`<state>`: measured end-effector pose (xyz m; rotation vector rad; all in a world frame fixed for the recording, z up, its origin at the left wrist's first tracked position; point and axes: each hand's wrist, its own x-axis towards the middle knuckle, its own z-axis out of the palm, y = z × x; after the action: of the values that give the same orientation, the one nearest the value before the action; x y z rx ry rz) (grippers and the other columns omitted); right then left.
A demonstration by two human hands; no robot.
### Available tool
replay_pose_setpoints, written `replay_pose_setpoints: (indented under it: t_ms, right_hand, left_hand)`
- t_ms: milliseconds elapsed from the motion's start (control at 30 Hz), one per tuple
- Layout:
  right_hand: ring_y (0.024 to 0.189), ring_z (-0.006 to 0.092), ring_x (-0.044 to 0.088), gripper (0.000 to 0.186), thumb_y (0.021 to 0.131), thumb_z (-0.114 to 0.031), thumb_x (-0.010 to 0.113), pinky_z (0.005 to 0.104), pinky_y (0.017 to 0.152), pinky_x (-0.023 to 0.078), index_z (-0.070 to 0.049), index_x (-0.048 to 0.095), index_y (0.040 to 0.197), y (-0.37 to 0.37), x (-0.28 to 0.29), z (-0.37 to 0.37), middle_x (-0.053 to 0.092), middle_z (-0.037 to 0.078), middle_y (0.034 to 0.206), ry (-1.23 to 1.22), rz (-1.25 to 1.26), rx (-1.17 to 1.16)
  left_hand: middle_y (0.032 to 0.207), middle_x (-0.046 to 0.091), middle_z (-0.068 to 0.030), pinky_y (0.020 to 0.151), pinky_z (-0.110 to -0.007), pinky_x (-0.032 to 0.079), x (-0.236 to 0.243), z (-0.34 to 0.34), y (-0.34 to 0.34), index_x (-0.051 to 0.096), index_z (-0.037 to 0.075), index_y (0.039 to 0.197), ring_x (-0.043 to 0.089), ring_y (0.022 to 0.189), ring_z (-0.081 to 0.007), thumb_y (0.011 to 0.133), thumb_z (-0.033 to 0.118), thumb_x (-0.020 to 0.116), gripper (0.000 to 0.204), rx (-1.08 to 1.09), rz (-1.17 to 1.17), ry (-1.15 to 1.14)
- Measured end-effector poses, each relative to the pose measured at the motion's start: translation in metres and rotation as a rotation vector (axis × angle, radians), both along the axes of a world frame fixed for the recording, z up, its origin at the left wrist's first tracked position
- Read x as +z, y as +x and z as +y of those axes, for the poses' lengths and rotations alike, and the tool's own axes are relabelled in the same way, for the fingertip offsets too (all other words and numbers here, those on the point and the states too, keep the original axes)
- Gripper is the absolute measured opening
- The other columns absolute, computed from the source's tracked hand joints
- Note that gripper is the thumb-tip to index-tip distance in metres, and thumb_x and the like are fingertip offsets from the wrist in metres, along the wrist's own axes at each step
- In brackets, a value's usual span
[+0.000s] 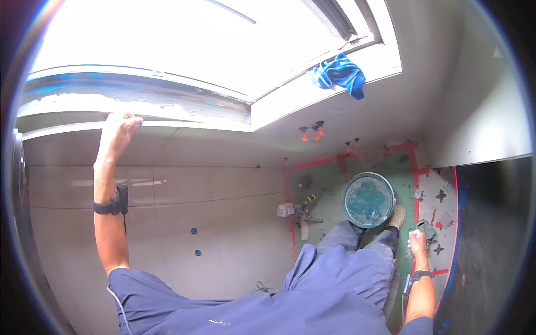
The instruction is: Measuring a window sill and then using a tile cutter to cut a tile to size.
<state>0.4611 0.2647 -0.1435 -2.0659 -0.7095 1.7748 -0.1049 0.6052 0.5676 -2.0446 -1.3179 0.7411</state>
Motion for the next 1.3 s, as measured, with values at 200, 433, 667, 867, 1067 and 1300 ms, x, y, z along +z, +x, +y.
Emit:
replay_pose_setpoints:
  t_ms: [200, 433, 667, 867, 1067, 1300]
  right_hand:
    - [0.050, 0.0146, 0.056, 0.018, 0.090, -0.017, 0.059, 0.0290, 0.041, 0.048, 0.001, 0.061, 0.090, -0.007, -0.011, 0.009, 0.060, 0.008, 0.068, -0.011, 0.039, 0.011]
    - [0.044, 0.0139, 0.052, 0.018, 0.090, -0.019, 0.057, 0.0293, 0.039, 0.043, -0.001, 0.059, 0.089, -0.012, -0.026, 0.014, 0.059, 0.008, 0.065, 0.049, 0.069, 0.025]
    - [0.048, 0.0136, 0.054, 0.017, 0.090, -0.017, 0.057, 0.0287, 0.040, 0.045, 0.000, 0.059, 0.091, -0.009, -0.029, 0.017, 0.059, 0.008, 0.069, 0.037, 0.069, 0.028]
    - [0.049, 0.0134, 0.054, 0.017, 0.091, -0.017, 0.057, 0.0286, 0.040, 0.045, -0.001, 0.059, 0.090, -0.003, -0.037, 0.012, 0.058, 0.008, 0.067, 0.045, 0.054, 0.023]
    - [0.047, 0.0134, 0.053, 0.017, 0.091, -0.018, 0.057, 0.0288, 0.040, 0.044, -0.001, 0.059, 0.088, -0.002, -0.035, 0.016, 0.057, 0.007, 0.064, 0.033, 0.058, 0.025]
    - [0.044, 0.0131, 0.051, 0.017, 0.091, -0.018, 0.057, 0.0289, 0.040, 0.043, -0.001, 0.059, 0.088, -0.007, -0.027, 0.022, 0.057, 0.006, 0.063, 0.034, 0.055, 0.049]
  left_hand:
    - [0.089, 0.064, -0.0072, 0.078, -0.038, 0.048, 0.004, 0.001, 0.004, 0.073, 0.009, 0.093, 0.058, 0.086, -0.0271, 0.080, 0.010, 0.068, 0.014, -0.036, 0.008, -0.038]
    - [0.090, 0.064, -0.0083, 0.079, -0.038, 0.048, -0.001, 0.001, 0.016, 0.073, 0.008, 0.096, 0.058, 0.089, -0.0273, 0.081, 0.011, 0.067, 0.016, 0.031, 0.032, -0.017]
    - [0.098, 0.062, -0.0090, 0.083, -0.038, 0.047, -0.001, 0.002, 0.015, 0.073, 0.009, 0.100, 0.057, 0.093, -0.0274, 0.084, 0.010, 0.066, 0.017, 0.028, 0.040, -0.029]
    - [0.097, 0.059, -0.0082, 0.083, -0.039, 0.046, -0.003, 0.001, 0.023, 0.073, 0.008, 0.099, 0.056, 0.093, -0.0269, 0.084, 0.007, 0.066, 0.018, 0.093, -0.006, -0.018]
    - [0.094, 0.058, -0.0081, 0.082, -0.038, 0.046, -0.002, 0.003, 0.017, 0.073, 0.006, 0.098, 0.055, 0.091, -0.0265, 0.083, 0.005, 0.066, 0.017, 0.108, -0.035, -0.027]
    - [0.094, 0.058, -0.0082, 0.083, -0.038, 0.045, -0.004, 0.003, 0.022, 0.073, 0.006, 0.098, 0.055, 0.091, -0.0270, 0.083, 0.006, 0.066, 0.017, 0.120, -0.037, -0.027]
